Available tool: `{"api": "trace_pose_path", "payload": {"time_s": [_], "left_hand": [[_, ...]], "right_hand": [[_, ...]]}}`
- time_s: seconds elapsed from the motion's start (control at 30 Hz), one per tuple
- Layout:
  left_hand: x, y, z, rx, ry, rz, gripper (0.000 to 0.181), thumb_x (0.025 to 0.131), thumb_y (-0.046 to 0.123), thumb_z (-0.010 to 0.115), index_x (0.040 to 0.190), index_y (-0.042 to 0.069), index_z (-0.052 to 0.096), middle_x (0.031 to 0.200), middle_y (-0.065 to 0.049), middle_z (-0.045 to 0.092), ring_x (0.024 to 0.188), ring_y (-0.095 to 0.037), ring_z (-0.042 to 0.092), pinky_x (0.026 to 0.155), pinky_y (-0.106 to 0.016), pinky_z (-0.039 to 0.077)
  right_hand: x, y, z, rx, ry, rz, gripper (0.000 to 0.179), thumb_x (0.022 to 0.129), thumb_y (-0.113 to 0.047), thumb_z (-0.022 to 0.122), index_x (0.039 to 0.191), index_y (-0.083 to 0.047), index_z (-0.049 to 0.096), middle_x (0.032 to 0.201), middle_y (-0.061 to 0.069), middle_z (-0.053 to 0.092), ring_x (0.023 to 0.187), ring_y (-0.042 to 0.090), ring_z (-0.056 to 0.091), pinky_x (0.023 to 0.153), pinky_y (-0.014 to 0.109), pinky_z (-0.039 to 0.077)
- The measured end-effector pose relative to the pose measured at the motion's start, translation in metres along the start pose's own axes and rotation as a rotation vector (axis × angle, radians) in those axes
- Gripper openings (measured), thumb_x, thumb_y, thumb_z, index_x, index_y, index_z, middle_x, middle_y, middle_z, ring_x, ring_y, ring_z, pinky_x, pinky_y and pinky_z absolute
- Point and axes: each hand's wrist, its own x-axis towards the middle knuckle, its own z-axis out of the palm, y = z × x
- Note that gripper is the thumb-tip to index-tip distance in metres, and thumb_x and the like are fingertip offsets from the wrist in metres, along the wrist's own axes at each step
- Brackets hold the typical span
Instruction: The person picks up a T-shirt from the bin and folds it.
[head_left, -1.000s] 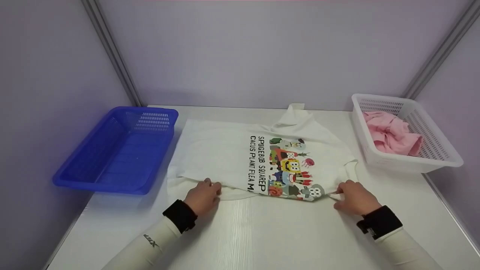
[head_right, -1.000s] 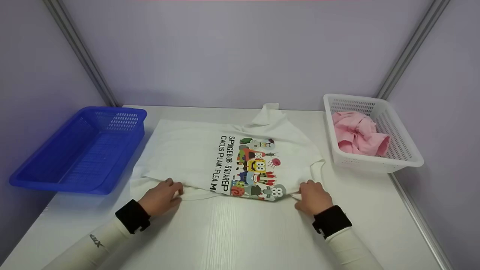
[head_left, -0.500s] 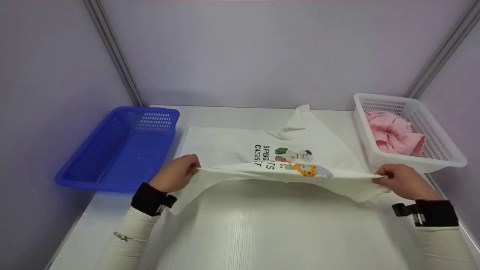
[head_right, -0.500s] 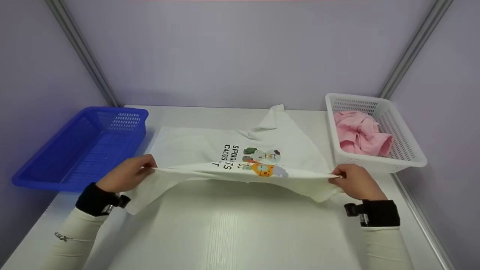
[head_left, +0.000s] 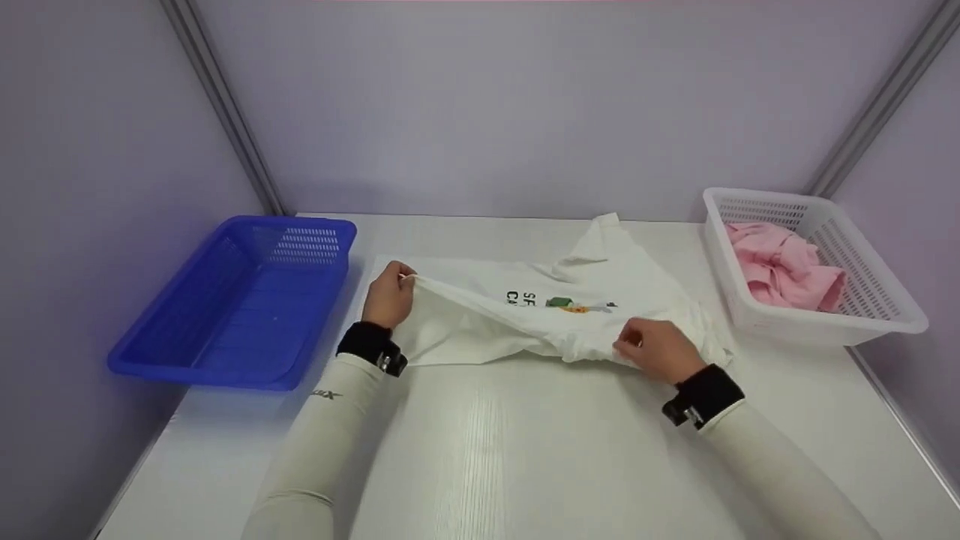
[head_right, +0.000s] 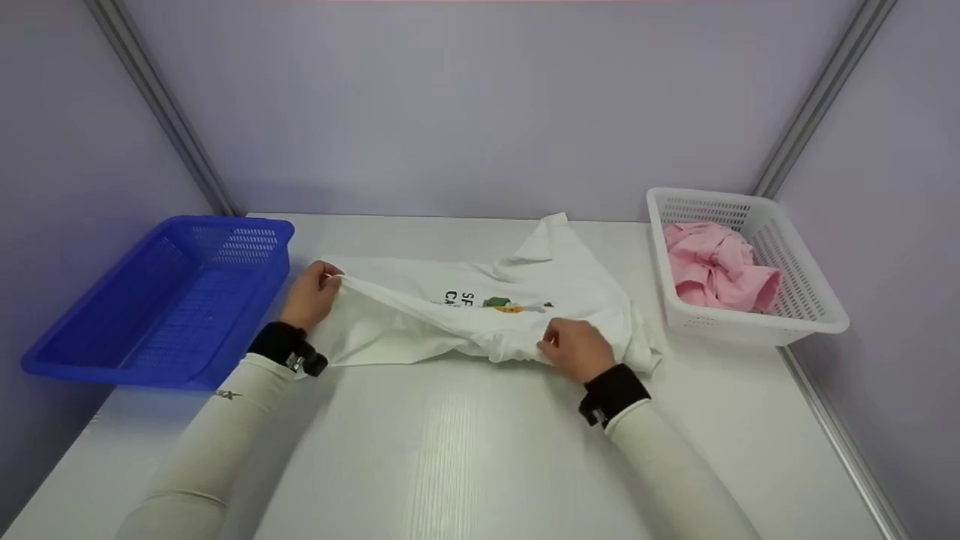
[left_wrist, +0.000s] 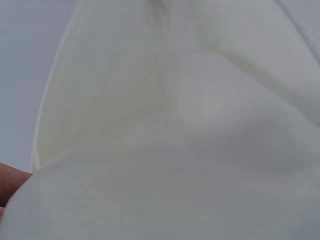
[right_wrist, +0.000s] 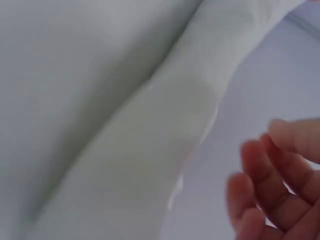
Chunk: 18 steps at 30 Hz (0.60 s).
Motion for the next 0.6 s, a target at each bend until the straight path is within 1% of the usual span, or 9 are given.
{"api": "trace_pose_path", "payload": {"time_s": [0.03, 0.1, 0.17, 0.23, 0.3, 0.37, 0.47, 0.53, 0.6], "left_hand": [[0.000, 0.000, 0.001, -0.005, 0.007, -0.004, 0.015, 0.101, 0.010, 0.052, 0.110, 0.000, 0.059, 0.085, -0.015, 0.062, 0.080, -0.034, 0.059, 0.078, -0.046, 0.045], [-0.001, 0.001, 0.002, -0.030, 0.013, 0.003, 0.015, 0.102, 0.011, 0.052, 0.110, 0.001, 0.059, 0.082, -0.012, 0.058, 0.078, -0.031, 0.056, 0.076, -0.043, 0.044], [-0.003, 0.008, -0.001, -0.080, 0.016, 0.032, 0.014, 0.102, 0.011, 0.052, 0.109, 0.001, 0.060, 0.080, -0.008, 0.053, 0.076, -0.027, 0.051, 0.075, -0.040, 0.040], [-0.007, 0.018, -0.005, -0.157, 0.023, 0.085, 0.014, 0.102, 0.011, 0.053, 0.107, 0.001, 0.060, 0.082, -0.007, 0.053, 0.077, -0.024, 0.047, 0.075, -0.036, 0.037], [-0.011, 0.033, -0.010, -0.244, 0.026, 0.154, 0.013, 0.102, 0.011, 0.054, 0.106, 0.000, 0.061, 0.085, -0.009, 0.055, 0.077, -0.022, 0.044, 0.075, -0.034, 0.035], [-0.014, 0.049, -0.015, -0.309, 0.025, 0.235, 0.014, 0.102, 0.011, 0.054, 0.104, -0.001, 0.061, 0.088, -0.013, 0.059, 0.076, -0.021, 0.046, 0.074, -0.034, 0.036], [-0.016, 0.067, -0.022, -0.352, 0.019, 0.320, 0.016, 0.103, 0.012, 0.053, 0.105, -0.002, 0.061, 0.091, -0.018, 0.063, 0.076, -0.021, 0.052, 0.072, -0.034, 0.041], [-0.016, 0.071, -0.026, -0.343, 0.026, 0.335, 0.016, 0.103, 0.013, 0.053, 0.105, -0.002, 0.060, 0.092, -0.018, 0.065, 0.077, -0.022, 0.055, 0.071, -0.033, 0.043], [-0.017, 0.070, -0.030, -0.315, 0.042, 0.328, 0.015, 0.103, 0.012, 0.055, 0.104, -0.001, 0.061, 0.091, -0.016, 0.065, 0.078, -0.021, 0.056, 0.071, -0.032, 0.043]], "right_hand": [[-0.001, -0.005, 0.006, -0.027, -0.071, 0.006, 0.022, 0.090, -0.027, 0.074, 0.093, -0.006, 0.067, 0.085, 0.007, 0.067, 0.075, 0.022, 0.059, 0.069, 0.040, 0.048], [-0.002, -0.010, 0.016, -0.083, -0.152, 0.042, 0.034, 0.088, -0.034, 0.076, 0.096, -0.003, 0.065, 0.088, 0.010, 0.066, 0.077, 0.025, 0.060, 0.073, 0.043, 0.050], [0.000, -0.016, 0.020, -0.117, -0.184, 0.080, 0.052, 0.087, -0.043, 0.075, 0.102, 0.004, 0.059, 0.089, 0.015, 0.063, 0.079, 0.029, 0.059, 0.075, 0.047, 0.050], [0.004, -0.027, 0.024, -0.131, -0.191, 0.132, 0.070, 0.087, -0.055, 0.070, 0.111, 0.009, 0.055, 0.094, 0.021, 0.062, 0.082, 0.034, 0.061, 0.076, 0.050, 0.051], [0.009, -0.045, 0.031, -0.113, -0.142, 0.161, 0.079, 0.087, -0.063, 0.066, 0.115, 0.010, 0.050, 0.097, 0.024, 0.061, 0.086, 0.037, 0.061, 0.073, 0.052, 0.052], [0.015, -0.064, 0.043, -0.112, -0.074, 0.160, 0.081, 0.087, -0.066, 0.063, 0.117, 0.008, 0.048, 0.101, 0.024, 0.059, 0.090, 0.040, 0.059, 0.070, 0.053, 0.052], [0.025, -0.079, 0.062, -0.154, 0.099, 0.121, 0.060, 0.092, -0.046, 0.066, 0.117, 0.005, 0.048, 0.101, 0.024, 0.060, 0.091, 0.042, 0.057, 0.065, 0.055, 0.051], [0.031, -0.075, 0.066, -0.183, 0.175, 0.122, 0.049, 0.090, -0.028, 0.068, 0.118, 0.006, 0.046, 0.101, 0.025, 0.060, 0.089, 0.044, 0.057, 0.063, 0.057, 0.050], [0.033, -0.067, 0.058, -0.204, 0.242, 0.151, 0.047, 0.085, -0.012, 0.068, 0.120, 0.006, 0.044, 0.104, 0.027, 0.058, 0.091, 0.046, 0.055, 0.063, 0.059, 0.049]]}}
